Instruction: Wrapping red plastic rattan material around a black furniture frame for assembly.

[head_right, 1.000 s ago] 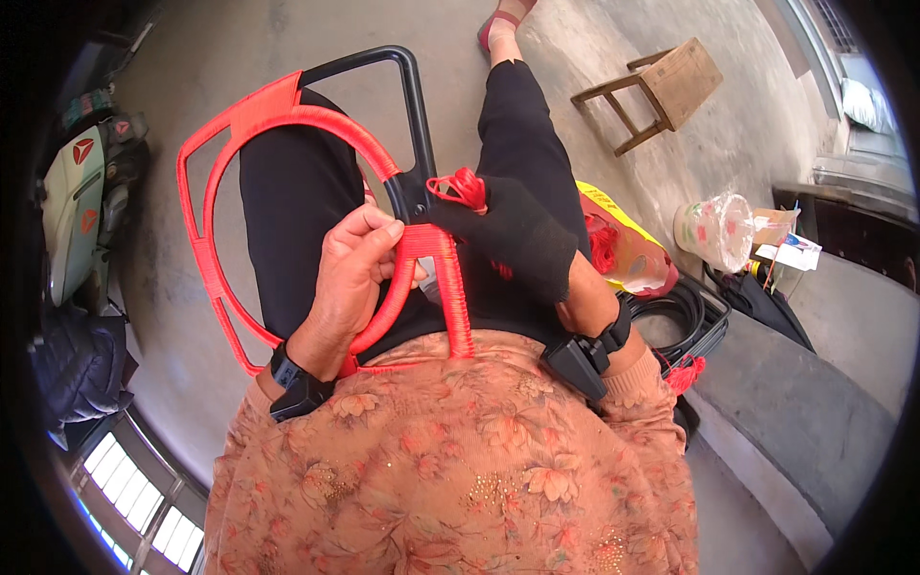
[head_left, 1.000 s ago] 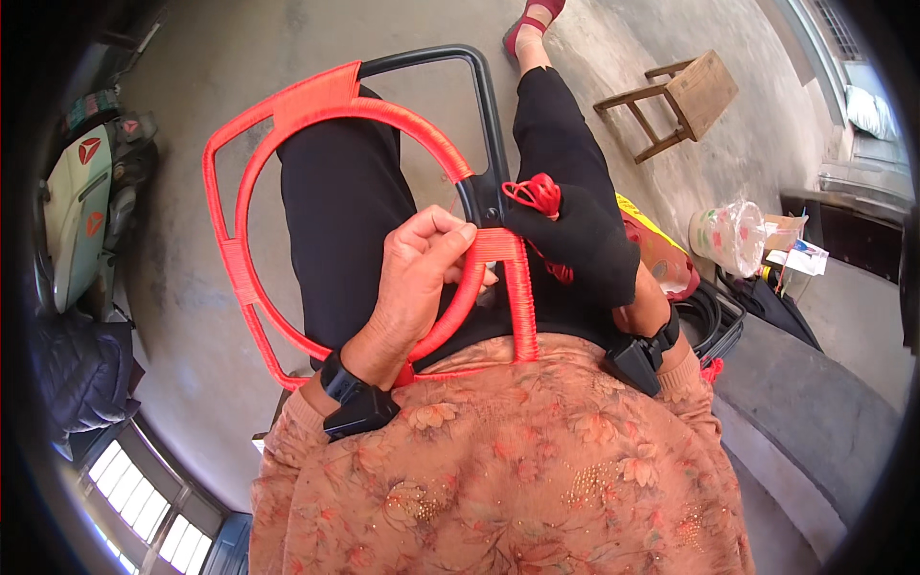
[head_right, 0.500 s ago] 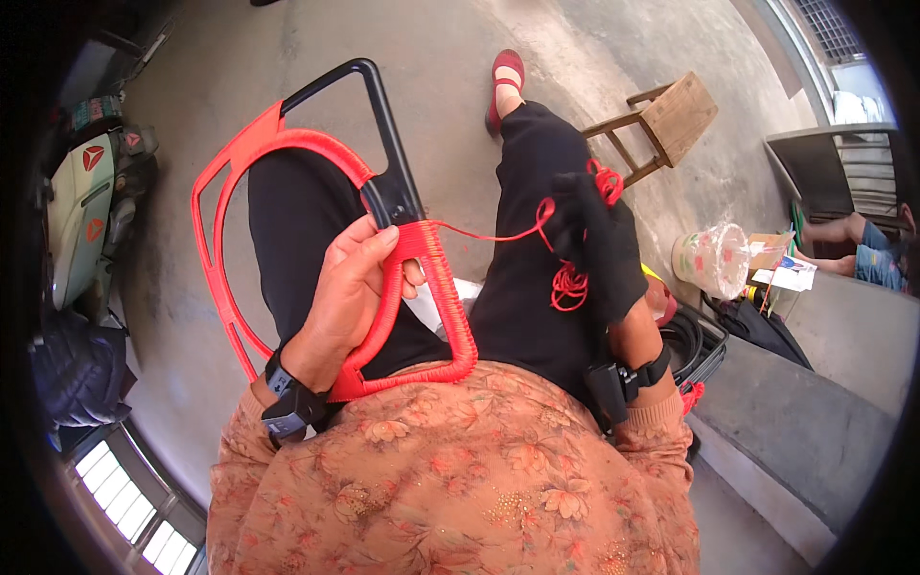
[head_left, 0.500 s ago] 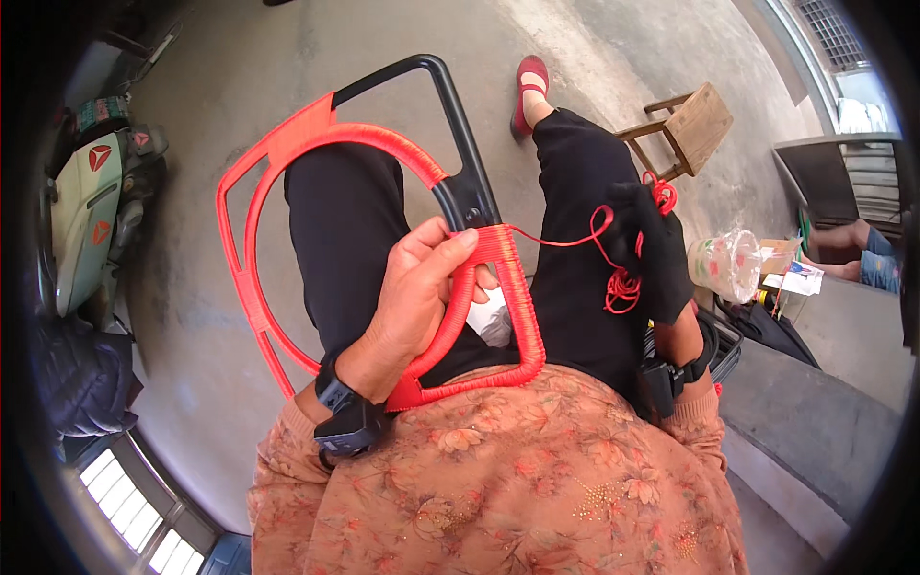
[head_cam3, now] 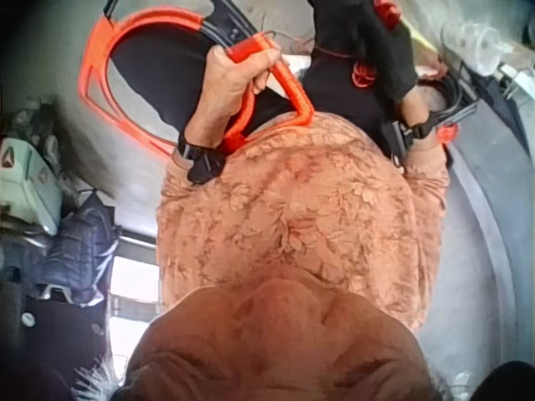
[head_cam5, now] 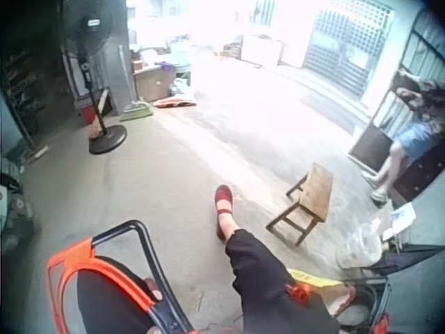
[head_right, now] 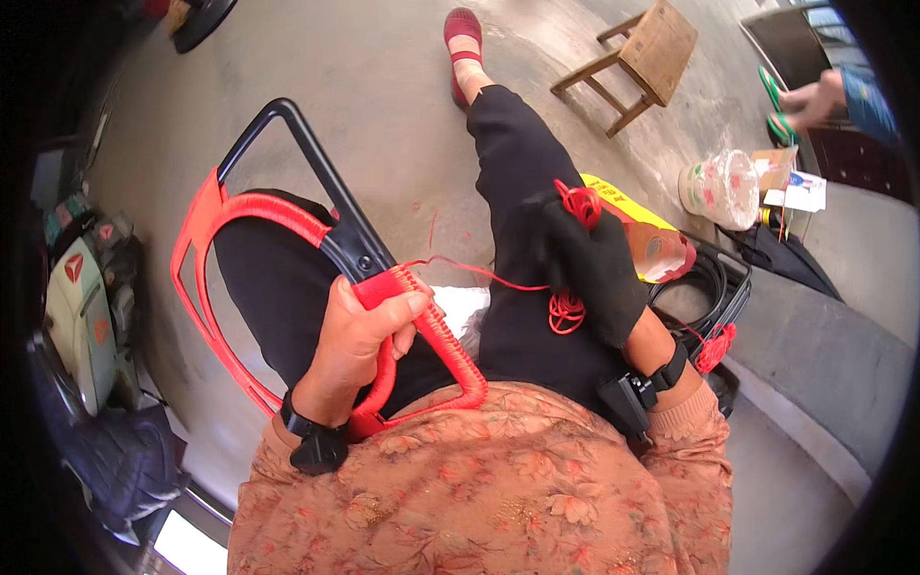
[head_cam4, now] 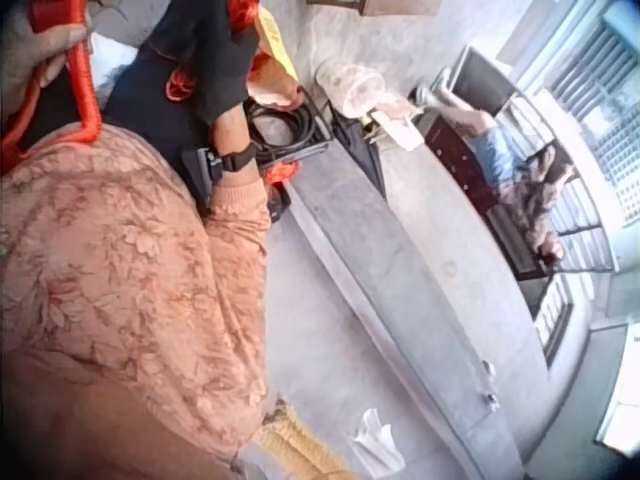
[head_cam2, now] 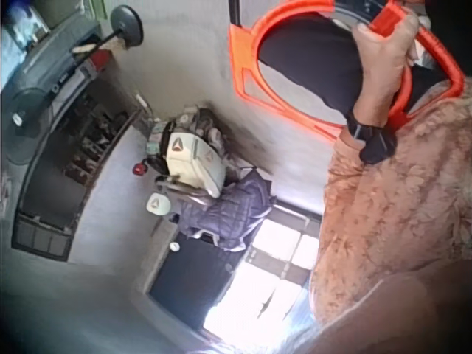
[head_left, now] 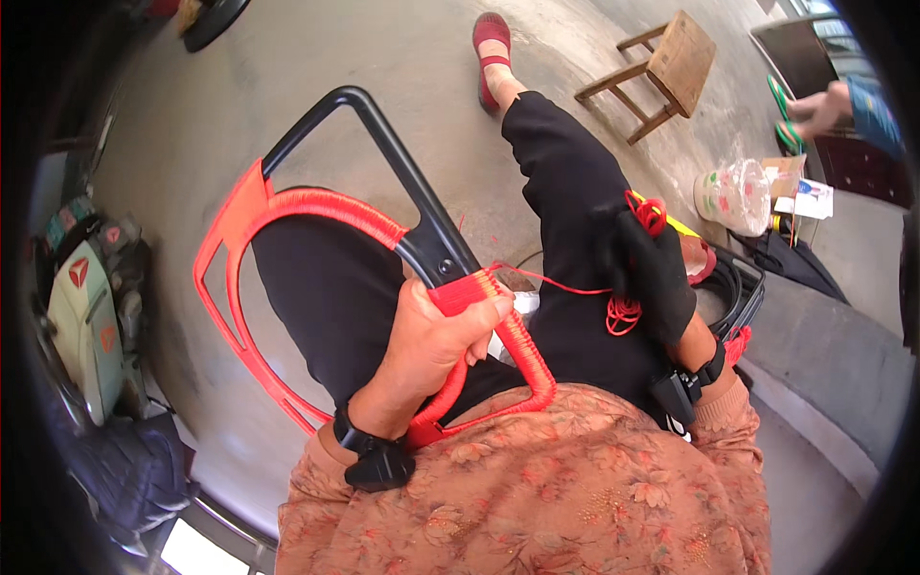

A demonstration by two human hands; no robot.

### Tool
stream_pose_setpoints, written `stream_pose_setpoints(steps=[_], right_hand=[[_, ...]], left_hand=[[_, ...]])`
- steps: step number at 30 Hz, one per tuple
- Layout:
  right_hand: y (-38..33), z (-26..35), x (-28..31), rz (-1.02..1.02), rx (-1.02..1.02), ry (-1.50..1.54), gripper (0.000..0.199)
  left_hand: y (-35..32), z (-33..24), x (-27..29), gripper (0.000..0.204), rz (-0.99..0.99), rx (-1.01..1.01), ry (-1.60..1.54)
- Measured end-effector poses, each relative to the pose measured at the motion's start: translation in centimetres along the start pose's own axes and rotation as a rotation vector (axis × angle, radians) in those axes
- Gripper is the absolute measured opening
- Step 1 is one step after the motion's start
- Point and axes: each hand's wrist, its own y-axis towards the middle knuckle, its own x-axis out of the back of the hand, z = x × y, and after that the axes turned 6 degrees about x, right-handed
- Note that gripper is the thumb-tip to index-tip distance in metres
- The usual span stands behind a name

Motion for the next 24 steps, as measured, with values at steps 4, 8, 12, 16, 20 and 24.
stream_pose_setpoints(steps=[4,8,12,16,20,24], right_hand=[[-1.1,-1.5,0.6,-0.027,-0.013,-0.024,0.024],[-1.5,-2.6,0.9,-0.032,-0.083,-0.003,0.025],[-1.4,-2.1,1.1,-0.009,-0.056,0.012,0.026],[0.2,-3.4,1.8,-0.025,-0.042,-0.016,0.027],[1.0,-2.8,2.7,-0.022,-0.096,0.0,0.025],[1.2,-3.1,2.7,0.035,-0.093,0.225,0.025]], left_hand=[[1.1,0.8,0.2,0.012,0.045,0.03,0.03],[1.4,0.7,-0.1,0.011,0.058,0.068,0.02],[1.3,1.5,-0.3,0.013,0.053,0.001,0.013],[1.0,2.7,-0.5,0.011,-0.057,-0.124,-0.329],[-0.4,3.3,-1.5,0.018,-0.222,-0.218,-0.363],[-1.8,4.6,-2.1,0.012,-0.156,-0.189,-0.382]])
